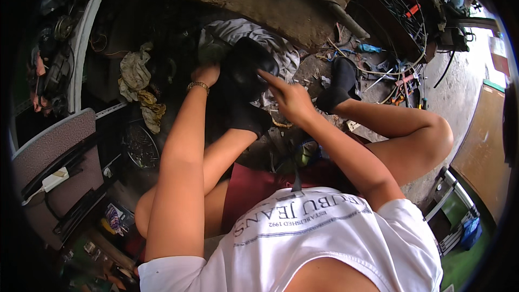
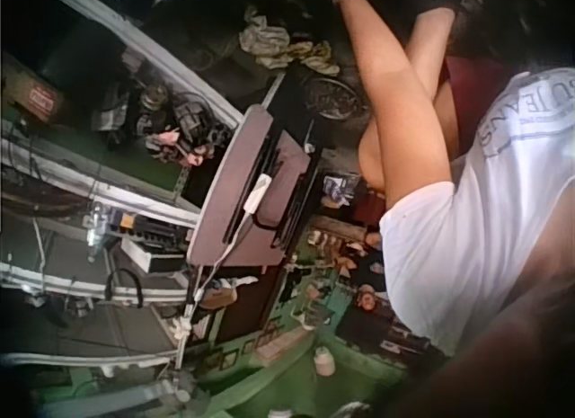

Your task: The person uses a screwdriver and a hammer to pry and tap on a refrigerator compressor while sitting on the floor.

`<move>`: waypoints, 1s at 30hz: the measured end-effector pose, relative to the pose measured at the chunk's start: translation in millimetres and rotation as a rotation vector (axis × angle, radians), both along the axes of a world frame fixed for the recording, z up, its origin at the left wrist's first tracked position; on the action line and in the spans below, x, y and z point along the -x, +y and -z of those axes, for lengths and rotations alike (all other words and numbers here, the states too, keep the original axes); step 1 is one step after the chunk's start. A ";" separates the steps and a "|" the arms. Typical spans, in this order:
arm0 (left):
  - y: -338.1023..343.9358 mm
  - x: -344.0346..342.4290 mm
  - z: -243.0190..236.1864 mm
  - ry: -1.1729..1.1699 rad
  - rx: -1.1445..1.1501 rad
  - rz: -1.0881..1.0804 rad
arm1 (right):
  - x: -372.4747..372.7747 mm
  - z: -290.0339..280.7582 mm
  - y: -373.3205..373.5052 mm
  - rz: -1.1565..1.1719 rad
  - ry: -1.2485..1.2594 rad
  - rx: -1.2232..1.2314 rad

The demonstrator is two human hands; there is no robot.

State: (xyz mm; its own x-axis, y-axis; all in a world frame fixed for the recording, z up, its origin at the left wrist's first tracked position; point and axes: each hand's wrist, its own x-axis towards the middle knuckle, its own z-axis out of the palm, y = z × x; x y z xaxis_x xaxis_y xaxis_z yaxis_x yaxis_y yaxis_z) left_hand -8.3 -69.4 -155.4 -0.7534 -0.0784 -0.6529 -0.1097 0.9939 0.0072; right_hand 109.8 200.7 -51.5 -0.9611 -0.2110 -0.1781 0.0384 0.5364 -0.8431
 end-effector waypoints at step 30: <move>9.3 -0.2 -13.5 0.009 -0.018 -0.071 | -28.3 4.5 12.2 -0.058 0.079 0.001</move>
